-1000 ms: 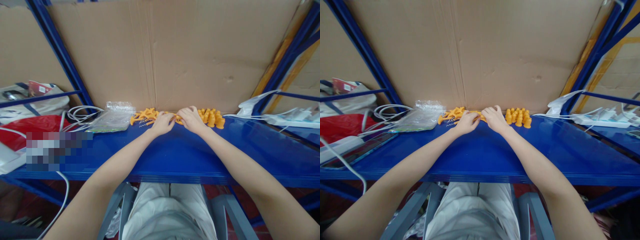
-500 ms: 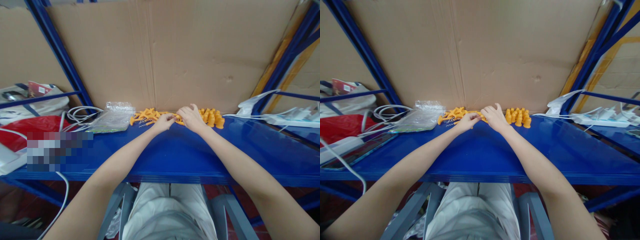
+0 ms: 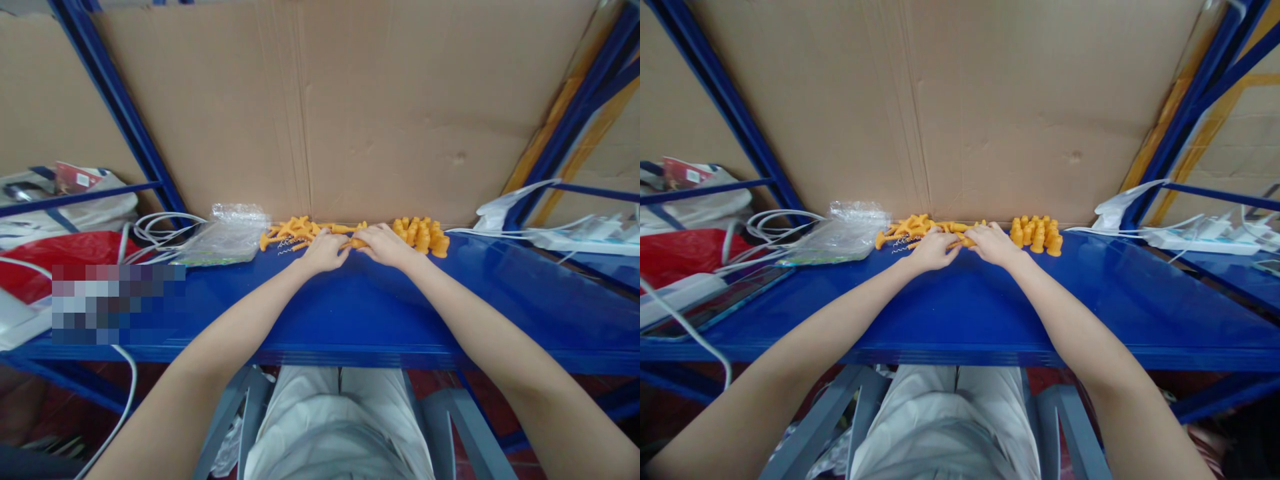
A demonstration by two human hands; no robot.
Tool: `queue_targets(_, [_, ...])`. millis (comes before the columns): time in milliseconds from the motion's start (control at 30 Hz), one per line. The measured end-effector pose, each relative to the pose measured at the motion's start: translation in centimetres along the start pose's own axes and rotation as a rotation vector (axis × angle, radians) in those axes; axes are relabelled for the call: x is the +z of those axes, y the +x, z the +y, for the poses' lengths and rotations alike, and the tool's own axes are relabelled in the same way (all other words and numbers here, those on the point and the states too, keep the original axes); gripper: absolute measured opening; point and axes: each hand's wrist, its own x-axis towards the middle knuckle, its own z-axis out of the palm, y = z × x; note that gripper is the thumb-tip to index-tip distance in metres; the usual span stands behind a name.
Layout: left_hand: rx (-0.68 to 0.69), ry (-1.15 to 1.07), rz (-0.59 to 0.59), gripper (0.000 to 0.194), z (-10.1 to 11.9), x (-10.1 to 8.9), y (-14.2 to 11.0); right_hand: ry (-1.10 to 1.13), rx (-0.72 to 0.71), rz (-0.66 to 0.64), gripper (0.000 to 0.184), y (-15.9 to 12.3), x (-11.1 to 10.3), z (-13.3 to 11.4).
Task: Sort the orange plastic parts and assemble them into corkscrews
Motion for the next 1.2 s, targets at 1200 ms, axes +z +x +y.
queue_targets(1200, [-0.747,-1.008,0.308,0.02,-3.7,-0.6,0.8,-0.143,0.927,-0.005,0.034,-2.7,-4.1,6.5])
